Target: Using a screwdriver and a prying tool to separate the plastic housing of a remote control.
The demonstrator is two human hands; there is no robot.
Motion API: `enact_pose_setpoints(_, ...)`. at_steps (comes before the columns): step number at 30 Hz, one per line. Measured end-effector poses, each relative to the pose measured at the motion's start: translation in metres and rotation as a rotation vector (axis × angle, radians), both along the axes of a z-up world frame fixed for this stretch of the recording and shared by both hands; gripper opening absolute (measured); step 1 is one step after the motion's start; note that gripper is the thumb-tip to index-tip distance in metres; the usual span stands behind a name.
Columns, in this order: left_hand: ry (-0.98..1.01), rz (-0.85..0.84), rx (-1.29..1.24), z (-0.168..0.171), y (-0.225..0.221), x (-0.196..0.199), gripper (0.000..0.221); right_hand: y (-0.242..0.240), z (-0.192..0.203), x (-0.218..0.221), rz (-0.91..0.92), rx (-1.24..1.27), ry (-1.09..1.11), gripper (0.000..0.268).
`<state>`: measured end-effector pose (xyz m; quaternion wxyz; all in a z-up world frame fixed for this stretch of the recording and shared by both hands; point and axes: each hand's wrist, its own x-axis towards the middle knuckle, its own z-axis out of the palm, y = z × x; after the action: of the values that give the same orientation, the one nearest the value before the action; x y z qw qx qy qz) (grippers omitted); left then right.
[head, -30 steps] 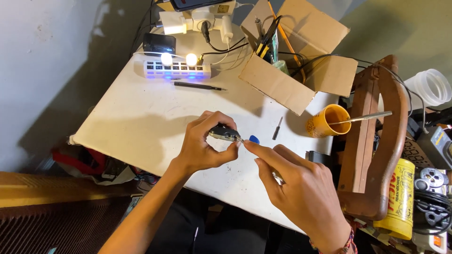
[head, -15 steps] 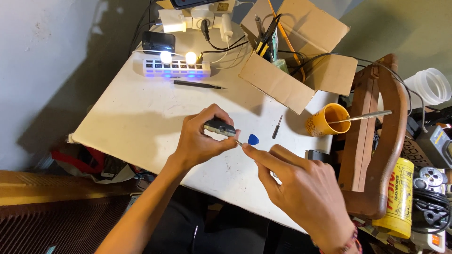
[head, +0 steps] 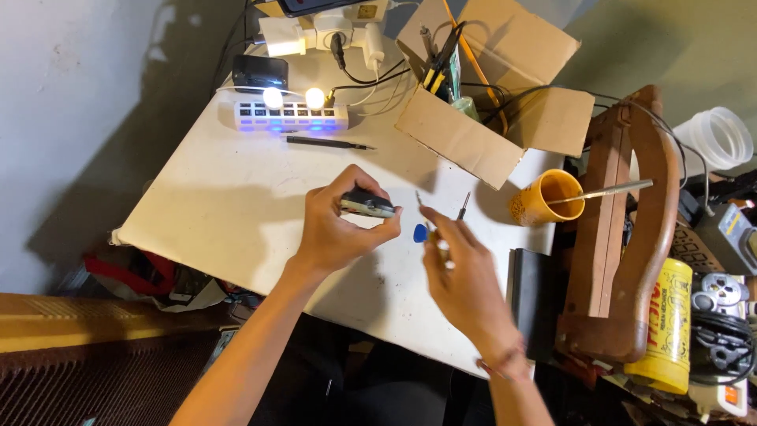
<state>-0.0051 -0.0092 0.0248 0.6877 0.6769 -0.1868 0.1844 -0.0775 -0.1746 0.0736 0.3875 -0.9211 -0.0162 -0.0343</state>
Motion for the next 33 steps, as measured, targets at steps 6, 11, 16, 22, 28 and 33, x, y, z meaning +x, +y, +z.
enact_pose_setpoints(6, -0.189, 0.078, 0.165, -0.001, -0.013, 0.0, 0.031, -0.012, -0.072, 0.025, -0.099, -0.27, -0.1, 0.024)
enact_pose_setpoints(11, -0.21, 0.084, 0.207, -0.002, -0.017, -0.003, 0.029, -0.049, -0.093, 0.04, -0.085, -0.336, -0.177, 0.012)
enact_pose_setpoints(16, -0.218, 0.064, 0.232, -0.007, -0.02, 0.0, 0.03, -0.05, -0.103, 0.039, -0.063, -0.374, -0.083, 0.011)
enact_pose_setpoints(22, -0.15, 0.014, 0.193, -0.007, -0.016, -0.001, 0.031, -0.037, -0.091, 0.035, -0.096, -0.571, 0.134, 0.031)
enact_pose_setpoints(28, -0.101, 0.023, 0.128, -0.003, -0.012, -0.001, 0.028, -0.034, -0.085, 0.036, -0.077, -0.616, 0.179, 0.029)
enact_pose_setpoints(33, -0.069, 0.028, 0.095, -0.002, -0.011, -0.002, 0.029, -0.014, -0.03, 0.024, -0.115, 0.218, -0.223, 0.016)
